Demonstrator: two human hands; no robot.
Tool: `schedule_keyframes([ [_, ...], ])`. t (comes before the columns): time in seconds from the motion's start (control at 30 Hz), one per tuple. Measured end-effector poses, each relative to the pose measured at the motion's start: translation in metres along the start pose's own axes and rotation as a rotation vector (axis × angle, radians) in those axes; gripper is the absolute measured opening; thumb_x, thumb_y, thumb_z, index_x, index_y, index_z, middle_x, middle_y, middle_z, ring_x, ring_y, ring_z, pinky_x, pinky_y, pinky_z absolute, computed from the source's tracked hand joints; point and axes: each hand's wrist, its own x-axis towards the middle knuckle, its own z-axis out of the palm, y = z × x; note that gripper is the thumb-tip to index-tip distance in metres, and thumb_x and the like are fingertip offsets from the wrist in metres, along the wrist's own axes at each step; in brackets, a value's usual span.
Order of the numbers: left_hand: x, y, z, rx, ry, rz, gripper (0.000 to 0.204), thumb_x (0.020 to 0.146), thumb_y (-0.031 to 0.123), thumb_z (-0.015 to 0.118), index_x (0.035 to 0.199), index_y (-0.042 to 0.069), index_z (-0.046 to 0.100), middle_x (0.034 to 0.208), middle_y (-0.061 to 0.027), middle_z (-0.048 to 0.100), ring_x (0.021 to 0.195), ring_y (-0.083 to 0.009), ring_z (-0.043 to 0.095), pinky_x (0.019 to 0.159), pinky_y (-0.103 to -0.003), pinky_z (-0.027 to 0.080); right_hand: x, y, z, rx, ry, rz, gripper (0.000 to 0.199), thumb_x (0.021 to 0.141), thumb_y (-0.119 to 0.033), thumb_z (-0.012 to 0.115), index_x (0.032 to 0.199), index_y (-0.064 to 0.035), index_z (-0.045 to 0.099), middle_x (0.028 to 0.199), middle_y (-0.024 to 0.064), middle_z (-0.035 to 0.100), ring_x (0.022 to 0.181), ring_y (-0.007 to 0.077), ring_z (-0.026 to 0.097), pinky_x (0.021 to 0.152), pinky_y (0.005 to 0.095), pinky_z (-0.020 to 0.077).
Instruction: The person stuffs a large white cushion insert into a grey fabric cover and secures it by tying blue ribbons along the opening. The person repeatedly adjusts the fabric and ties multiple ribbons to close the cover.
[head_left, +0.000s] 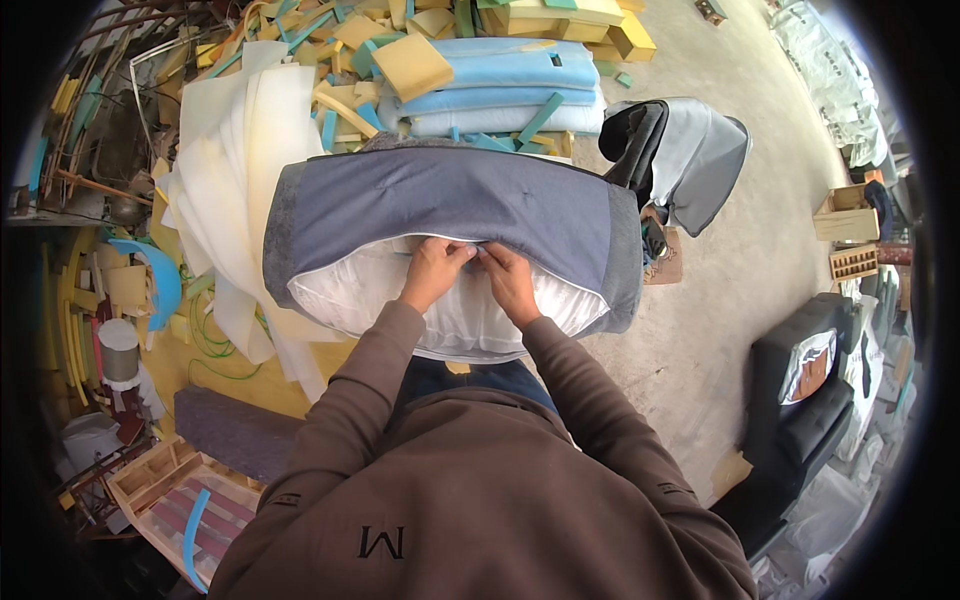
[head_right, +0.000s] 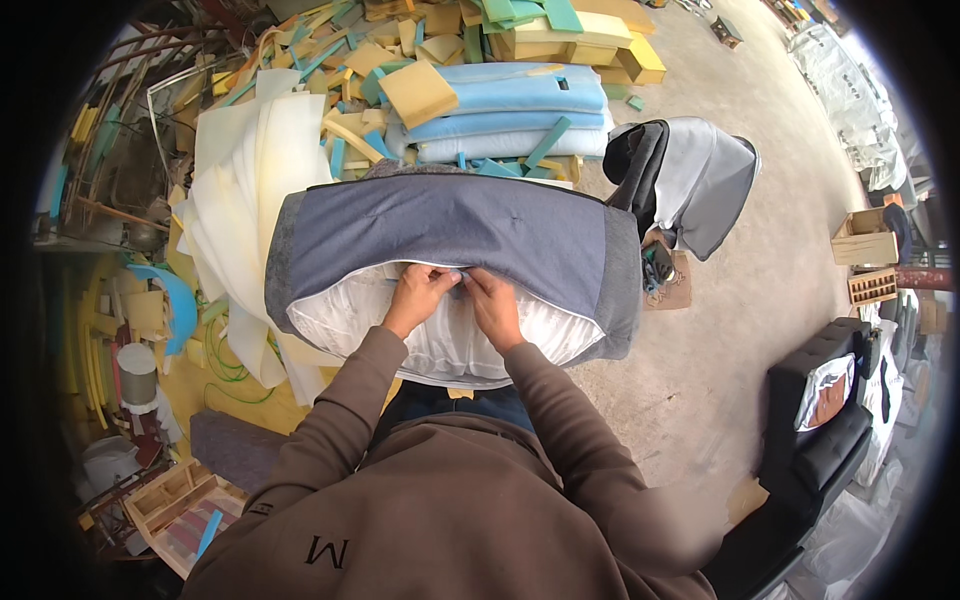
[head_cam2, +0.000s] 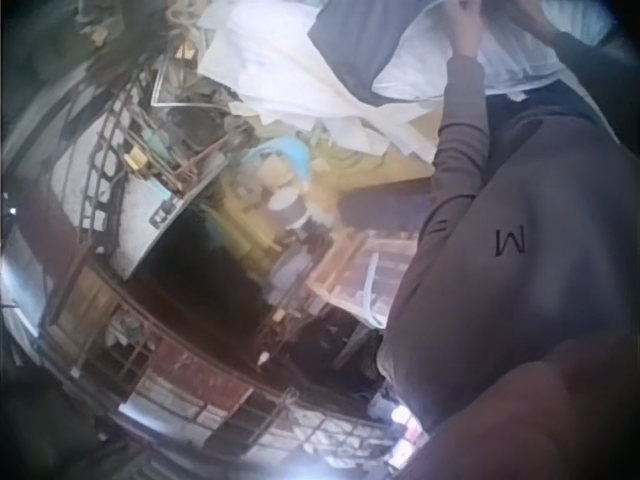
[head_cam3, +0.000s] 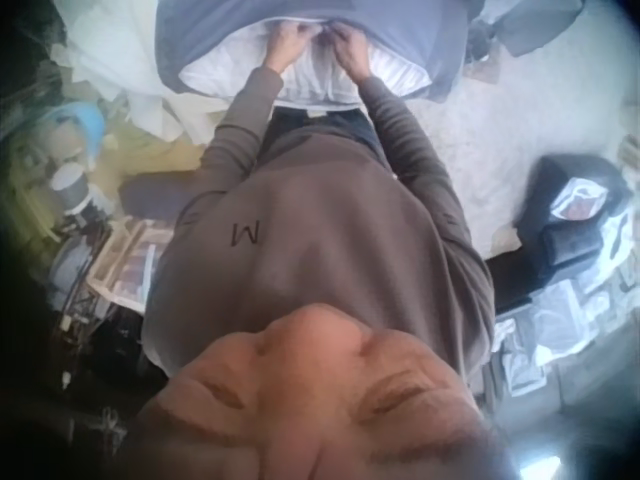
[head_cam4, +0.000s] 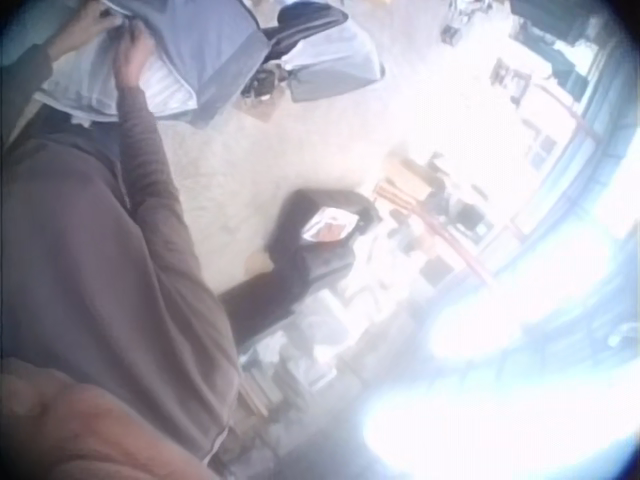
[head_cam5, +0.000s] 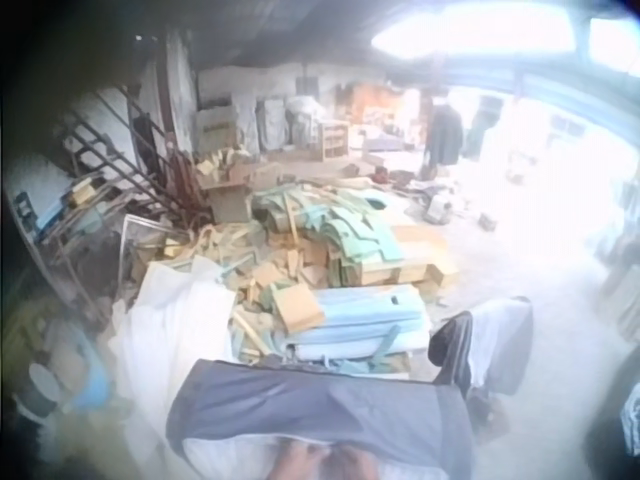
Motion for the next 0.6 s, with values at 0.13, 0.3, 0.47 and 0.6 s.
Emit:
schedule_keyframes([
  [0.13,0.002,-0.012,0.0,-0.036,-0.039,-0.017,0.024,0.096,0.016,0.076,0.11,-0.002,0.074,0.098,-0.0103,0.077,0.089,-0.0187,0.07,0.083,-0.035,0.055,0.0,0.008,0.012,0.244,0.005,0.205,0.025,0.106,-0.016,0.059,0.115,0.0039,0.072,0.094,0.0121,0.075,0.084,0.02,0.069,0.082,0.0341,0.0541],
  [0.3,0.011,-0.024,-0.014,-0.06,-0.01,0.039,0.029,0.097,0.017,0.076,0.119,-0.002,0.072,0.106,-0.0123,0.077,0.096,-0.0224,0.071,0.087,-0.036,0.054,0.006,0.012,0.015,0.51,0.006,0.322,0.026,0.108,-0.017,0.057,0.115,0.0042,0.071,0.103,0.0076,0.075,0.092,0.0181,0.071,0.087,0.0342,0.0558],
  [0.47,0.009,-0.042,-0.027,-0.208,-0.138,-0.042,0.032,0.103,0.02,0.07,0.127,-0.001,0.069,0.112,-0.0094,0.076,0.099,-0.018,0.069,0.09,-0.034,0.053,-0.002,-0.012,0.005,0.734,0.048,0.394,0.024,0.107,-0.017,0.059,0.117,0.0021,0.07,0.11,0.0089,0.076,0.104,0.0193,0.072,0.096,0.0346,0.0536],
  [0.6,0.006,-0.05,-0.024,-0.031,-0.063,0.034,0.037,0.108,0.028,0.062,0.133,0.001,0.065,0.114,-0.0097,0.076,0.1,-0.0183,0.069,0.09,-0.035,0.054,-0.022,-0.056,-0.008,0.626,0.032,0.215,0.023,0.107,-0.017,0.061,0.114,0.0013,0.073,0.11,0.007,0.076,0.107,0.0163,0.069,0.1,0.0335,0.0503],
])
